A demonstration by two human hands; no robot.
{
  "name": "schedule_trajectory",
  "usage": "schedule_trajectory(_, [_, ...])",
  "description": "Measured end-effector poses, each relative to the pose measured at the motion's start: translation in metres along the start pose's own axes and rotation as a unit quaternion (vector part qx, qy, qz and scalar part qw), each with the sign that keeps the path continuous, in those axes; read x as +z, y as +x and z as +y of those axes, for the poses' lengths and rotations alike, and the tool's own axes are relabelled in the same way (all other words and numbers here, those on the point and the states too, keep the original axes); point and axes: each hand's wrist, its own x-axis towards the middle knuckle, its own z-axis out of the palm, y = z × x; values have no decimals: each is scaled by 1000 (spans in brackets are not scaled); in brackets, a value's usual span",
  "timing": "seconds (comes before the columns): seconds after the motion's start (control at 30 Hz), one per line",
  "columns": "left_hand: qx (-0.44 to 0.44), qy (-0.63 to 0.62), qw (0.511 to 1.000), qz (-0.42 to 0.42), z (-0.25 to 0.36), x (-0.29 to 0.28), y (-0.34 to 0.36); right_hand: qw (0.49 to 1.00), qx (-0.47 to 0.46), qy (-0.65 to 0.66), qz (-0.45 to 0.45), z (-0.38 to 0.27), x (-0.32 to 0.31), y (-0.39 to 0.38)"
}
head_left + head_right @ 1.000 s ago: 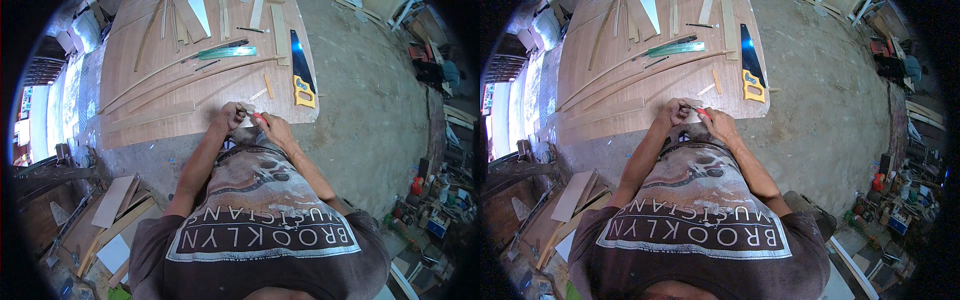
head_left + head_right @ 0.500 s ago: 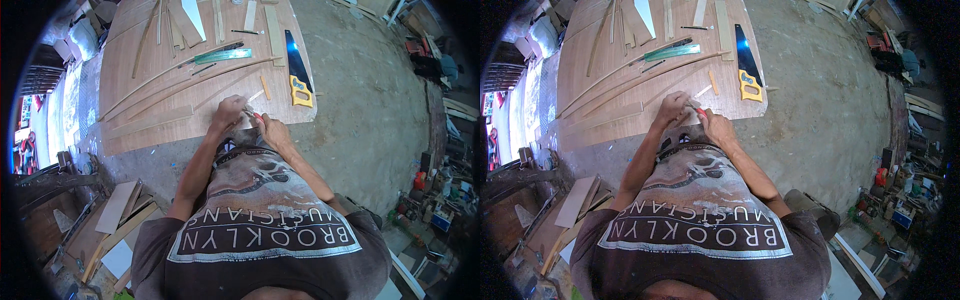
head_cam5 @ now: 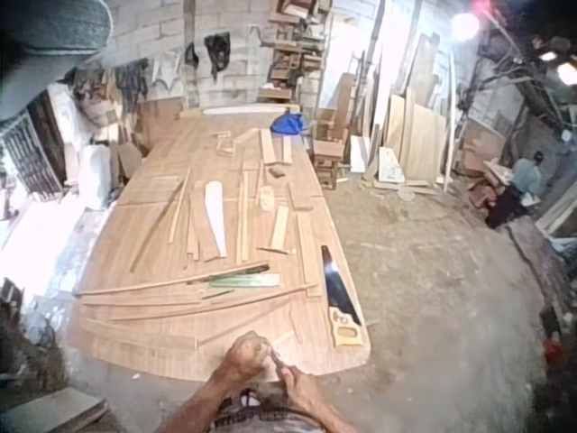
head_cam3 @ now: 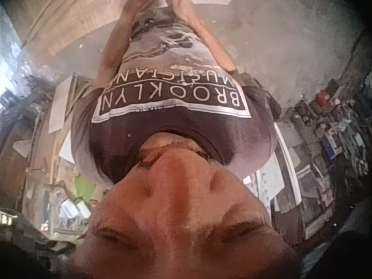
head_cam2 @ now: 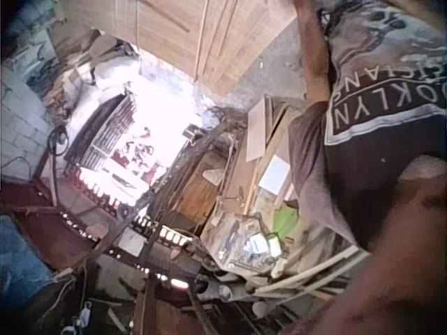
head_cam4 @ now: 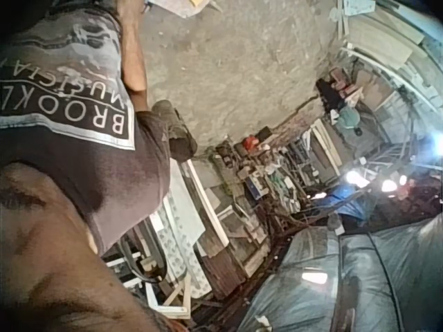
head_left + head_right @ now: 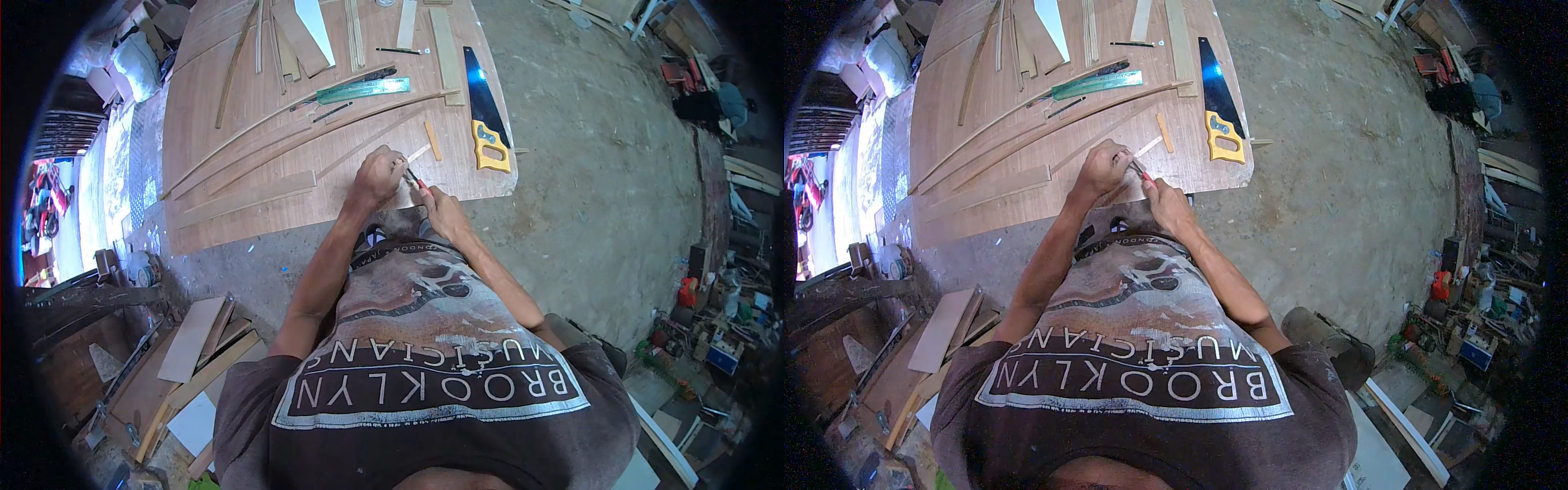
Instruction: Sawing a piece of wood after marking it.
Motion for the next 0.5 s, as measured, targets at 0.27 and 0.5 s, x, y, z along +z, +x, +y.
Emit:
schedule_trajectory(0.27, [-5, 26, 1000, 0, -3, 5, 11, 998, 24, -50, -22, -10, -3, 2])
schedule_trajectory(0.5, [49, 37, 998, -20, 12, 14, 10, 997, 62, -43, -12, 13, 22, 9])
